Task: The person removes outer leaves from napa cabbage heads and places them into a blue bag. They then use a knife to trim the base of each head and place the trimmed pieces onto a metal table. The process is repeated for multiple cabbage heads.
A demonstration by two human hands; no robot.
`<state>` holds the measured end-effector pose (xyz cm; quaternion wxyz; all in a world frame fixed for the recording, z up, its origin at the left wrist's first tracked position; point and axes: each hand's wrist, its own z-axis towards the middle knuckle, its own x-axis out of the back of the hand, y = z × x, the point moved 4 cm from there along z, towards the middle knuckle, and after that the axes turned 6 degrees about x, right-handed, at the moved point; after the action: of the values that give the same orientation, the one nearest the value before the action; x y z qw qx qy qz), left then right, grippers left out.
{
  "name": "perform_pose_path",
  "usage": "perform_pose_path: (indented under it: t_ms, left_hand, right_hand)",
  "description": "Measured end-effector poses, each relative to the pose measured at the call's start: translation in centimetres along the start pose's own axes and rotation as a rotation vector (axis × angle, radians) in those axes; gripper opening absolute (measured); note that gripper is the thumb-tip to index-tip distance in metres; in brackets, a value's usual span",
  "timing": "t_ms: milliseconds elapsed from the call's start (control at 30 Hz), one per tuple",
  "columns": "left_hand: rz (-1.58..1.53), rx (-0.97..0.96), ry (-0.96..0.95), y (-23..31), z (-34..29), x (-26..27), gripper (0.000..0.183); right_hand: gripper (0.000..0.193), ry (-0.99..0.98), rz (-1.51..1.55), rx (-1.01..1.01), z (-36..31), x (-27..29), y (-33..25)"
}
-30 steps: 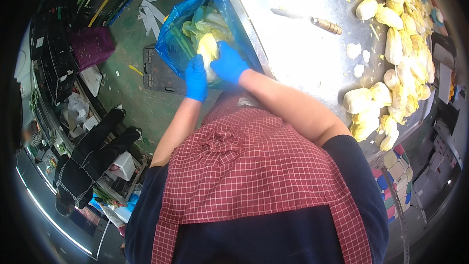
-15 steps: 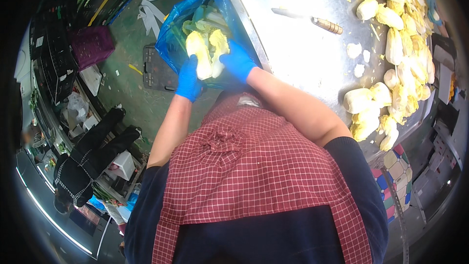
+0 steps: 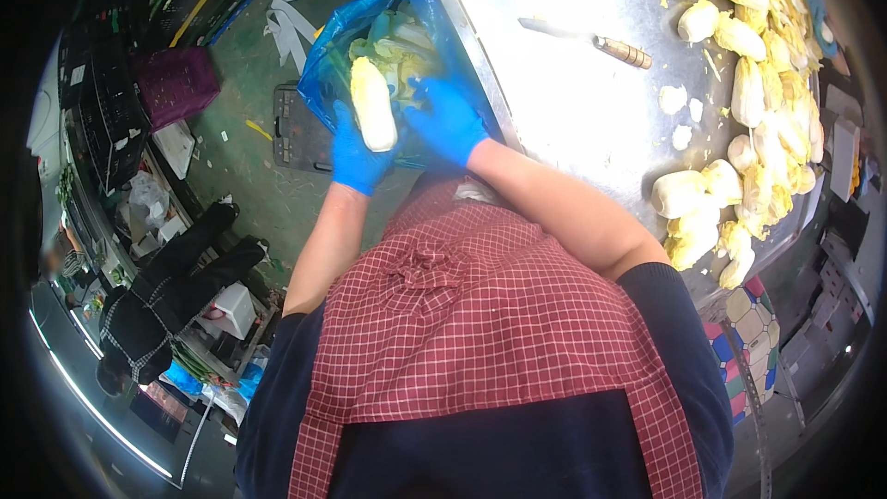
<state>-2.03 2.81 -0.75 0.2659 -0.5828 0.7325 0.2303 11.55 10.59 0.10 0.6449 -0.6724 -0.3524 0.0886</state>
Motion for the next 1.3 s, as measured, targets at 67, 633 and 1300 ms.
perform_pose_path:
  t_ms: [67, 633, 1300]
  left_hand:
    - [0.0, -0.026, -0.034, -0.6, 0.7, 0.0, 0.059]
    - [0.666, -0.315, 0.118, -1.3, 0.9, -0.2, 0.059]
    - [0.3, -0.262, 0.156, 0.1, 1.5, 0.4, 0.052]
  right_hand:
    - [0.046, -0.043, 0.12, -0.082, -0.7, -0.3, -1.1]
    - [0.043, -0.142, 0.167, -0.387, -0.2, -1.0, -0.2]
    - [0.049, -0.159, 0.359, 0.123, -0.5, -1.3, 4.6]
